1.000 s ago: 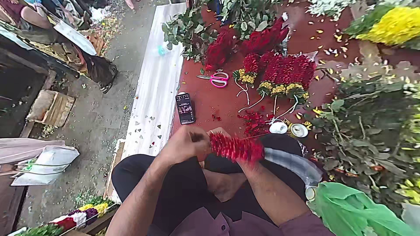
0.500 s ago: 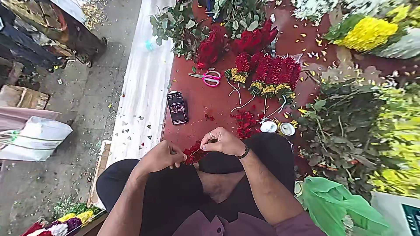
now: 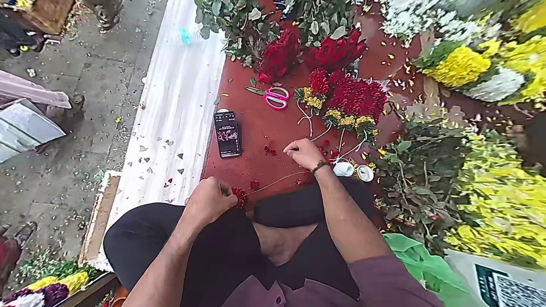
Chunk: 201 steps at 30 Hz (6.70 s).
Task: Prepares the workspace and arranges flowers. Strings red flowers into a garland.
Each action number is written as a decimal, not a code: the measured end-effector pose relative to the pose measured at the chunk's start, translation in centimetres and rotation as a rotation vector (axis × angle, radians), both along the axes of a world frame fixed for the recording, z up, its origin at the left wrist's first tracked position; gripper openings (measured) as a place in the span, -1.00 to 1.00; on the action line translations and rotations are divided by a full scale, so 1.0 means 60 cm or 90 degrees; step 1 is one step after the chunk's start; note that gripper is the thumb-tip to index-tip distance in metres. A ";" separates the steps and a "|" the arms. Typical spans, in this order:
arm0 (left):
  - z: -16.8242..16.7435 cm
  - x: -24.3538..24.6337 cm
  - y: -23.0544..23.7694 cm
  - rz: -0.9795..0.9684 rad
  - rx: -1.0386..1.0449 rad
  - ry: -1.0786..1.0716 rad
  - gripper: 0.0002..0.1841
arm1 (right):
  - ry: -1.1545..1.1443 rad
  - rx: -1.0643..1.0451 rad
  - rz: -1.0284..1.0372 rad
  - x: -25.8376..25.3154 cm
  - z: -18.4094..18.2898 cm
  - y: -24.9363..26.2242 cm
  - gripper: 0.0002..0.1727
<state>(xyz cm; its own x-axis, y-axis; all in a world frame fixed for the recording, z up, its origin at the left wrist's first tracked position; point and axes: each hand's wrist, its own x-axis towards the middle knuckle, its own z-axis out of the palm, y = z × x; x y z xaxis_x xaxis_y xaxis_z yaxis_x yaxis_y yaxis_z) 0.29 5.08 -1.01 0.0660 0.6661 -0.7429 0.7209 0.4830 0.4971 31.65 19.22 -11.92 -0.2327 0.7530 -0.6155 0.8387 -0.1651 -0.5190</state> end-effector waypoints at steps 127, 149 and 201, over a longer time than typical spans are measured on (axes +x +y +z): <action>-0.003 0.002 -0.004 0.189 0.040 -0.015 -0.69 | 0.531 -0.032 0.146 -0.112 0.115 -0.159 -0.91; 0.033 0.010 -0.002 -0.075 0.142 -0.048 -0.83 | 0.687 -0.101 -0.002 -0.086 0.105 -0.133 -0.94; 0.036 -0.010 -0.010 -0.127 0.103 0.047 -0.87 | 0.034 0.092 -0.026 0.147 -0.009 -0.015 -0.70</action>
<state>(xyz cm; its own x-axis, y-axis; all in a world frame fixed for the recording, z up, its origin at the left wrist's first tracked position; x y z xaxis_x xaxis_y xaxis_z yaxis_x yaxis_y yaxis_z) -0.31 4.48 1.16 0.1573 0.7559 -0.6355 0.8314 0.2459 0.4984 40.48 18.32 -12.46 -0.2293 0.8422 -0.4880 0.8030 -0.1197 -0.5838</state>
